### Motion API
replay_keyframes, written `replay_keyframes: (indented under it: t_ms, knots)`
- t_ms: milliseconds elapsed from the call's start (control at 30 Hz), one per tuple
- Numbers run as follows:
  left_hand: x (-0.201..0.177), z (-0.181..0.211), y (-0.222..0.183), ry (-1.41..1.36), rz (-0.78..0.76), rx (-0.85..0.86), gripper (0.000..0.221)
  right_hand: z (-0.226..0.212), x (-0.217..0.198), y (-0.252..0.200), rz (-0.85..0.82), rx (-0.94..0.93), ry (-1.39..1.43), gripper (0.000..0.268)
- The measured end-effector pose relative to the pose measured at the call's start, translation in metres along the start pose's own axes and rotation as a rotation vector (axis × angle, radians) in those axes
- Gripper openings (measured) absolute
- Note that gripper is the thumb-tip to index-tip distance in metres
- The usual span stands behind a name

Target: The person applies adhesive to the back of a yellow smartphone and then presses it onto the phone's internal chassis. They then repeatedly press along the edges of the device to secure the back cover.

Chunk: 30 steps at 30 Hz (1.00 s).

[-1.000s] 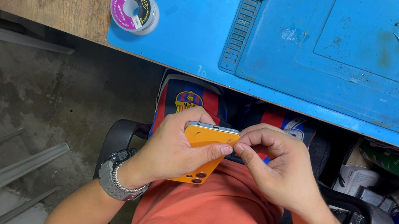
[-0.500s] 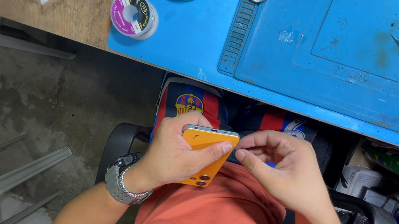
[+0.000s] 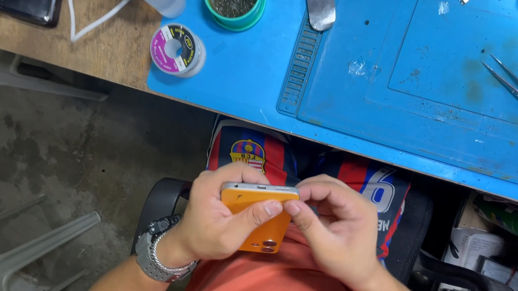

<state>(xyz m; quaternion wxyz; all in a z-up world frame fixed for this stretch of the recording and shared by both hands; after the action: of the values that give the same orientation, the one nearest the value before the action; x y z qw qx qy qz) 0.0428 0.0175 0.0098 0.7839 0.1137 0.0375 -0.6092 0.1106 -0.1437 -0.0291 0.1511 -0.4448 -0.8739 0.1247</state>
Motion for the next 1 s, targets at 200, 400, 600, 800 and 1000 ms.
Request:
replay_keyframes:
  t_ms: [200,400,600,800,1000]
  knots:
    - [-0.003,0.012,-0.005,0.063,0.108,0.202,0.023,-0.04,0.02,-0.01,0.056,-0.381,-0.192,0.021]
    - [-0.003,0.02,-0.006,-0.132,0.093,0.39,0.018,-0.042,0.026,-0.018,0.091,-0.45,-0.063,0.017]
    - [-0.003,-0.012,-0.013,-0.396,0.156,0.142,0.02,-0.022,0.022,-0.008,-0.082,-0.076,0.192,0.011]
    - [0.01,-0.041,-0.02,-0.882,0.092,-0.031,0.024,0.003,0.028,0.004,-0.244,0.155,0.357,0.008]
    - [0.011,-0.049,-0.022,-0.931,0.062,-0.107,0.022,0.021,0.036,0.008,-0.328,0.355,0.44,0.028]
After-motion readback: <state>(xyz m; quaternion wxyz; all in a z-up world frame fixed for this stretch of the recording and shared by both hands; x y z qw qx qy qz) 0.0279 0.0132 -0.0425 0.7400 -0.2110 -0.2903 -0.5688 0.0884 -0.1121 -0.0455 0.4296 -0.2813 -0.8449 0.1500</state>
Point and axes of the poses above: each hand's wrist, its own y-axis towards the middle knuckle, its own x-axis out of the palm, z = x × y, the point moved 5 cm from there along y, towards the middle knuckle, and after that the axes turned 12 degrees about x, right-handed, at the moved point
